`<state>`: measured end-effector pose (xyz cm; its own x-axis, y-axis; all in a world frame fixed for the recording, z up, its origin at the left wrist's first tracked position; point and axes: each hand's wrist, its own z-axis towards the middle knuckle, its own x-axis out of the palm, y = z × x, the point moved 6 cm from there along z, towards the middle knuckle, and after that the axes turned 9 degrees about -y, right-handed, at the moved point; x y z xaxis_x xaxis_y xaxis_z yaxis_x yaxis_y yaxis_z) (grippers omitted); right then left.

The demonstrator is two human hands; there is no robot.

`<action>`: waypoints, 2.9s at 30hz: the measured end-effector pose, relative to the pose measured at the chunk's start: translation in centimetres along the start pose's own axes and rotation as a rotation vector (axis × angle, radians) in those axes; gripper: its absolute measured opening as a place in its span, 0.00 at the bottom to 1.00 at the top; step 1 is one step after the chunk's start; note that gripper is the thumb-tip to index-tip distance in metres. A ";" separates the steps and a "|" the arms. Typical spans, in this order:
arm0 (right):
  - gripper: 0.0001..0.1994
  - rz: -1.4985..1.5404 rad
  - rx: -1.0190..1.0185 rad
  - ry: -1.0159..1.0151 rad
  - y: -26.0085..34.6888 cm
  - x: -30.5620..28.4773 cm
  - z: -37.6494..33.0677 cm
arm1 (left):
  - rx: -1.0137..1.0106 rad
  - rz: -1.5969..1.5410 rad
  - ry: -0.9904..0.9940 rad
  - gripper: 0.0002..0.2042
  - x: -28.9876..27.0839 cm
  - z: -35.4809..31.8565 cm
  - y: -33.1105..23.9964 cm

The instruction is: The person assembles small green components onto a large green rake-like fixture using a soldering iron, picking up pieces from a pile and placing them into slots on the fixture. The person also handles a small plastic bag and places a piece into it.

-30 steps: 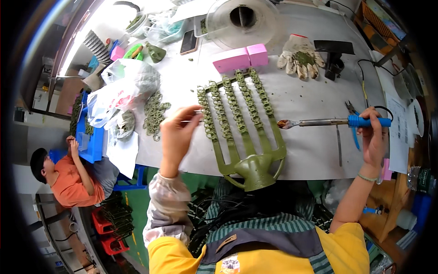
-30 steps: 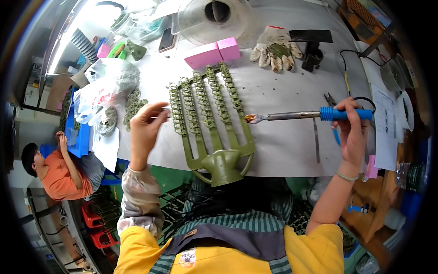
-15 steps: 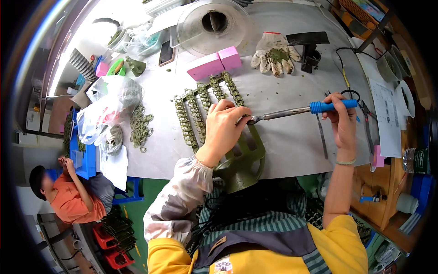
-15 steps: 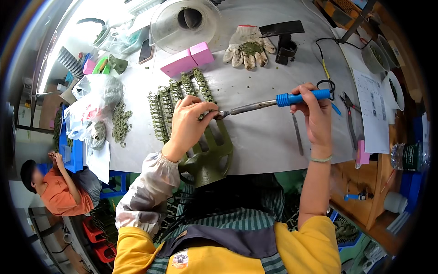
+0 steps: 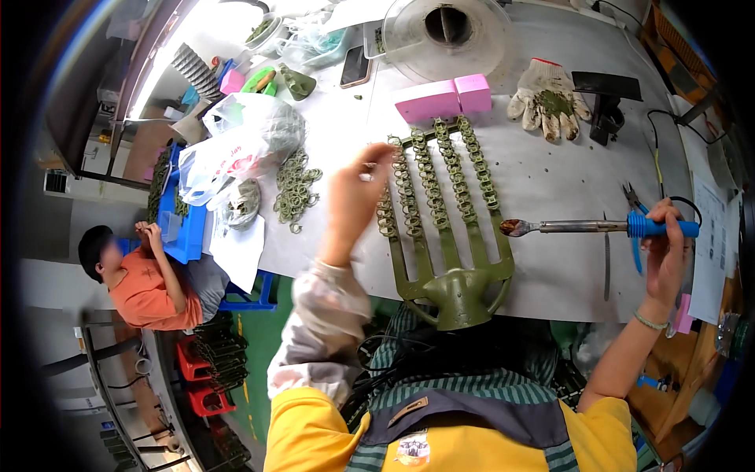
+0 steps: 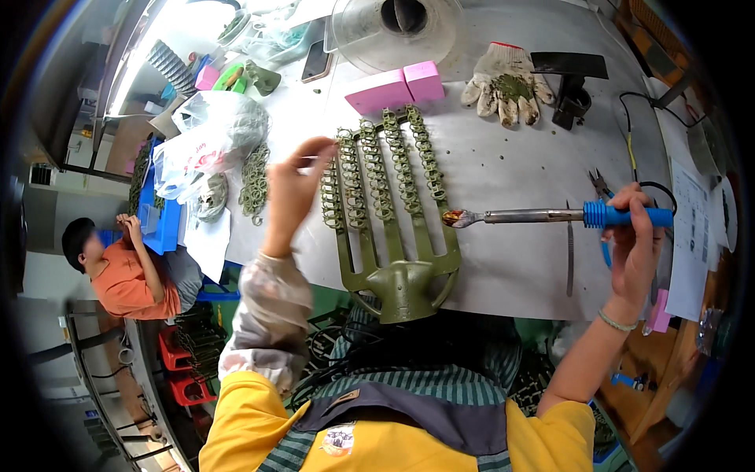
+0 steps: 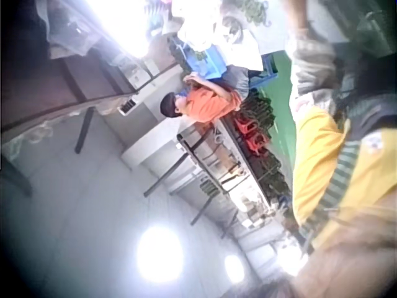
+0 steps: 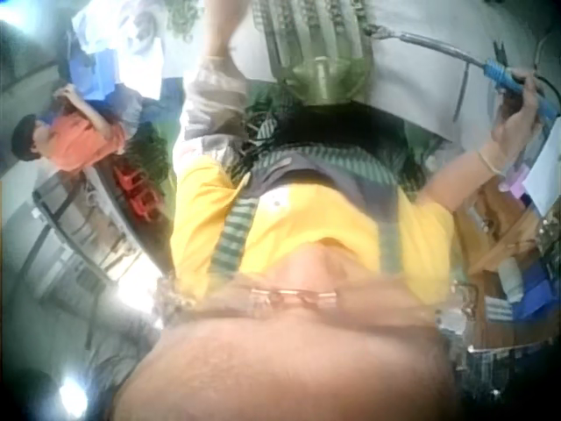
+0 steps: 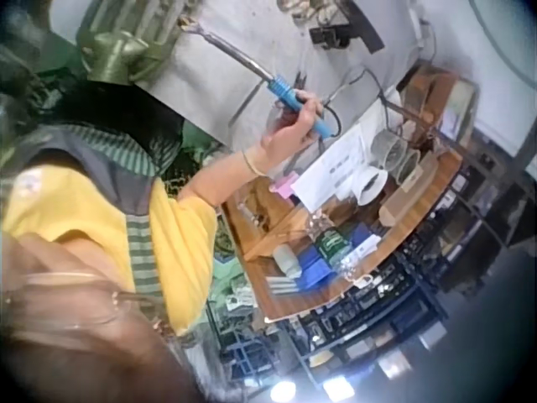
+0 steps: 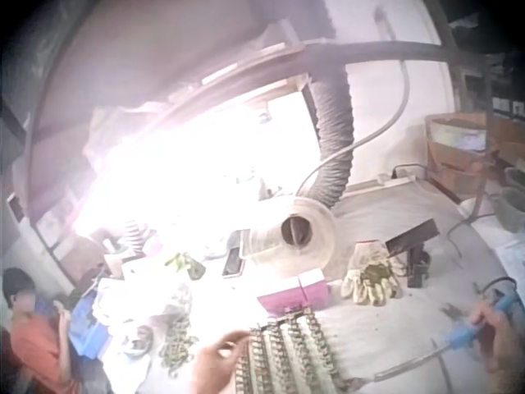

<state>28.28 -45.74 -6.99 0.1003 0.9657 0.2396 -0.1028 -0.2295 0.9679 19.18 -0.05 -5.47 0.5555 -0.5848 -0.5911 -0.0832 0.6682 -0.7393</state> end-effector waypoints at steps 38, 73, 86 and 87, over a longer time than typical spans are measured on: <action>0.08 0.095 0.110 0.024 -2.7 2.6 -1.4 | 0.521 0.101 0.101 0.08 9.0 -6.9 -7.3; 0.13 0.038 -0.051 -0.246 -0.5 -6.9 2.4 | 0.408 -0.044 0.442 0.16 -2.7 -14.7 -3.6; 0.12 0.184 -0.129 -0.368 2.4 -2.3 9.3 | -0.090 0.429 -0.702 0.14 -24.5 -4.8 24.5; 0.12 0.183 -0.135 -0.364 2.5 -2.1 10.8 | -0.097 0.402 -0.644 0.14 -23.6 -5.1 23.2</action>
<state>38.46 -49.63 -4.24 0.4083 0.7991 0.4412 -0.2776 -0.3518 0.8940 -0.12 26.93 -10.35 0.8374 0.0985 -0.5377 -0.4368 0.7121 -0.5497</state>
